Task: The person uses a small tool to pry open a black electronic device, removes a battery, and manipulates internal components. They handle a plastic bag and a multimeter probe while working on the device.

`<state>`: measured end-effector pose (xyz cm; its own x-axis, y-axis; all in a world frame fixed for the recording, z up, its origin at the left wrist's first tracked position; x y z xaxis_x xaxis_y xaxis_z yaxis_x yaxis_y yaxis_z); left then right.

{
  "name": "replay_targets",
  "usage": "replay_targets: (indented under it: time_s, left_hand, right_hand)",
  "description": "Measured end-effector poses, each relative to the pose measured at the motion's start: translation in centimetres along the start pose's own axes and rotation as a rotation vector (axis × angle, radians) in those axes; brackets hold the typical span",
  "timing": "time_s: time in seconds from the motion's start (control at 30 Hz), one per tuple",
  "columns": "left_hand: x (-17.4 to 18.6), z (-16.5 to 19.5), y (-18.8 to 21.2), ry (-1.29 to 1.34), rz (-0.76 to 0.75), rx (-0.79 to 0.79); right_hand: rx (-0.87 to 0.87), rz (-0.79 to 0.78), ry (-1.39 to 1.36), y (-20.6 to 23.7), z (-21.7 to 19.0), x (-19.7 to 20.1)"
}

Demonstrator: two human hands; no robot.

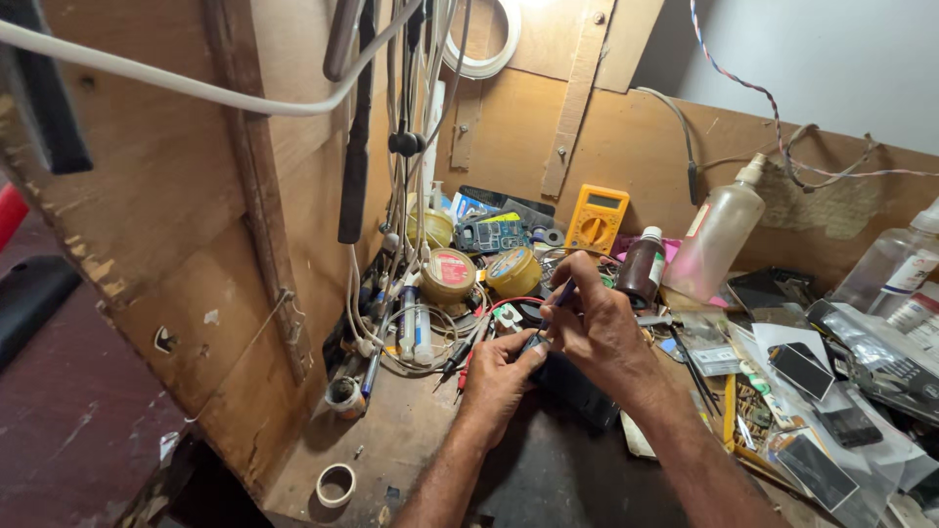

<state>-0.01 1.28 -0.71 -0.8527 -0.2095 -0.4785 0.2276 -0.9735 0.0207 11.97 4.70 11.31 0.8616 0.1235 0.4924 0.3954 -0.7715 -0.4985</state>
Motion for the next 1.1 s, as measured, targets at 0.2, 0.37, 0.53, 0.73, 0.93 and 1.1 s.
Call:
replay_targets:
  time_s: [0.2,0.37,0.53,0.73,0.93,1.1]
  left_hand:
    - [0.1,0.1,0.1,-0.05,0.007,-0.04]
    - [0.1,0.0,0.1,-0.083,0.037,-0.028]
    - [0.3,-0.4,-0.3,-0.096,0.046,-0.02]
    - [0.5,-0.3,-0.4,-0.145,0.028,-0.057]
    - [0.6,0.5,0.1,-0.089,-0.011,-0.016]
    - [0.5,0.5,0.0,-0.12,-0.013,-0.029]
  right_hand:
    - [0.149,0.148,0.231,-0.2,-0.3,-0.6]
    - [0.142,0.215,0.214,0.2,-0.6,-0.7]
    - [0.189,0.142,0.135,0.2,-0.1,-0.8]
    - [0.207,0.214,0.181,0.1,0.0,-1.5]
    - [0.121,0.345,0.159,1.8,-0.7,-0.9]
    - [-0.195,0.536,-0.094,3.6,-0.5,2.3]
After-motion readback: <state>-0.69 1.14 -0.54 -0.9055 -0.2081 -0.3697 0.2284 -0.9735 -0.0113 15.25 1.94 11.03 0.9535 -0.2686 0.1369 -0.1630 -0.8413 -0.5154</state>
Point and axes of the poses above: each hand's wrist, its own y-axis away from the middle knuckle, its own x-axis out of the back of the hand, z = x × y, the point moved 1 cm from there along -y, towards the middle knuckle, and after that the axes turned 7 degrees about z, right-handed, at the moved point
